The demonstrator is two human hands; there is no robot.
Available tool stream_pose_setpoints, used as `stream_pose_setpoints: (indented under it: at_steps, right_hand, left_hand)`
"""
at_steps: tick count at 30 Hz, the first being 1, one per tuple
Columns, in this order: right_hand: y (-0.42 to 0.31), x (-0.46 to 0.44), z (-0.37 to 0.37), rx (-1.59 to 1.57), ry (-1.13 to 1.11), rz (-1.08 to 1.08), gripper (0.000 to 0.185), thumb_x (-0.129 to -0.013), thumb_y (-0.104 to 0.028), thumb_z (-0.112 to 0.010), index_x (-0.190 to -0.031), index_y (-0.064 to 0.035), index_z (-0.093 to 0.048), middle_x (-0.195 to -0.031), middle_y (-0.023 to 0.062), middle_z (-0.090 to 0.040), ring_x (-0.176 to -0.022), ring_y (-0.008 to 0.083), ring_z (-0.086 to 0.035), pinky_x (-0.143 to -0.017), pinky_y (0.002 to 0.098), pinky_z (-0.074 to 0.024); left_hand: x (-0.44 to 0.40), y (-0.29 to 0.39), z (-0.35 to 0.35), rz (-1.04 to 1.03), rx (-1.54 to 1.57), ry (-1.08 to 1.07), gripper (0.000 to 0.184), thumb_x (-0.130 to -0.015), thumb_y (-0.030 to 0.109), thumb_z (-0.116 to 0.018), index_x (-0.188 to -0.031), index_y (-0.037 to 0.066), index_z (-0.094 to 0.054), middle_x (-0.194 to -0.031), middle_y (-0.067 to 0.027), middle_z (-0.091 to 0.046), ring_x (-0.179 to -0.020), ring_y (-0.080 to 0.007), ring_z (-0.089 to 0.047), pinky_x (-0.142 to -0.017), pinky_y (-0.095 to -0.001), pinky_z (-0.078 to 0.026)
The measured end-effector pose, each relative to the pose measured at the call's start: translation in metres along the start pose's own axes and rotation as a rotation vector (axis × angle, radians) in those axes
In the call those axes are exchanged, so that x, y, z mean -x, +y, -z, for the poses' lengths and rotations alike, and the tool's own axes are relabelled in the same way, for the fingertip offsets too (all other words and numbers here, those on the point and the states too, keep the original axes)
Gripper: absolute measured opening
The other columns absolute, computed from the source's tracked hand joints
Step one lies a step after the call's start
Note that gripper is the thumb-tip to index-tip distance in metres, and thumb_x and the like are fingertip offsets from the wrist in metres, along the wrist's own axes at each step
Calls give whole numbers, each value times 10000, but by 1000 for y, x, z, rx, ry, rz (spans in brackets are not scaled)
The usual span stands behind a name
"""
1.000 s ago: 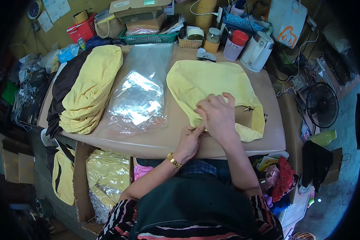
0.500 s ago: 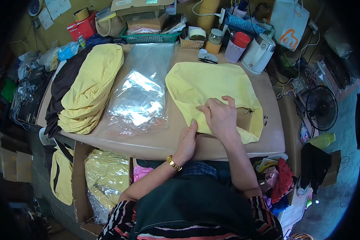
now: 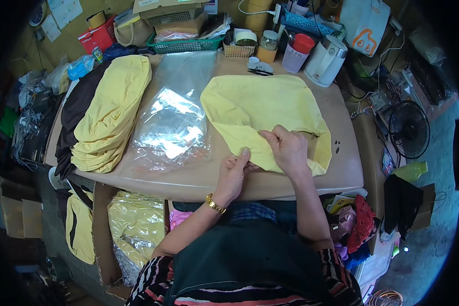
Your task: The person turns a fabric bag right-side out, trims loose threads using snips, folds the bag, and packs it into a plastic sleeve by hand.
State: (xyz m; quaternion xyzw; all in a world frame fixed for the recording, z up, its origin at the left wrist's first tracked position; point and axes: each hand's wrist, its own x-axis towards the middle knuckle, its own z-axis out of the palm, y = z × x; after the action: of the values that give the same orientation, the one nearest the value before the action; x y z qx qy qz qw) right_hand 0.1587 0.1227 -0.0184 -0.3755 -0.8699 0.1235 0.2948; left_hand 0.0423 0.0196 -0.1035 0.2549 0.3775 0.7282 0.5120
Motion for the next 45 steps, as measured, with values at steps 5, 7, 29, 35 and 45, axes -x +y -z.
stream_pose_setpoints:
  at_steps: [5,7,29,35,45]
  right_hand:
    - [-24,3,15,-126,119,111,279,-793,-290,-752,-750,-53,-612,-601,133,-569,-660,316,-586,-620,408,-455]
    - [-13,15,21,-67,158,141,325,-797,-349,-738,-751,-54,-609,-583,122,-563,-641,336,-584,-684,408,-451]
    - [-8,76,-3,33,112,421,308,-748,-345,-761,-811,-86,-607,-721,18,-546,-675,191,-554,-851,426,-412]
    - [-4,80,0,-12,142,385,250,-760,-279,-763,-789,-81,-614,-711,31,-566,-666,197,-566,-844,420,-416]
    - [36,73,42,-305,-345,45,156,-781,-120,-737,-862,-25,-644,-812,104,-626,-760,278,-611,-737,364,-486]
  left_hand:
    - [9,22,-28,103,194,32,243,-952,252,-617,-879,21,-637,-876,-64,-676,-801,-110,-647,-744,-288,-563]
    - [5,25,-8,102,333,15,208,-959,230,-601,-939,26,-633,-933,-67,-682,-868,-124,-656,-788,-289,-563]
    - [-10,7,8,148,1038,-362,410,-921,498,-566,-954,92,-528,-854,-31,-483,-815,-181,-516,-778,-346,-488]
    - [8,14,6,141,727,-123,277,-929,313,-631,-1068,84,-559,-985,-42,-574,-954,-206,-580,-860,-361,-515]
    - [25,93,59,544,-405,48,282,-1002,257,-508,-1023,10,-642,-1013,-98,-682,-887,-193,-671,-756,-343,-560]
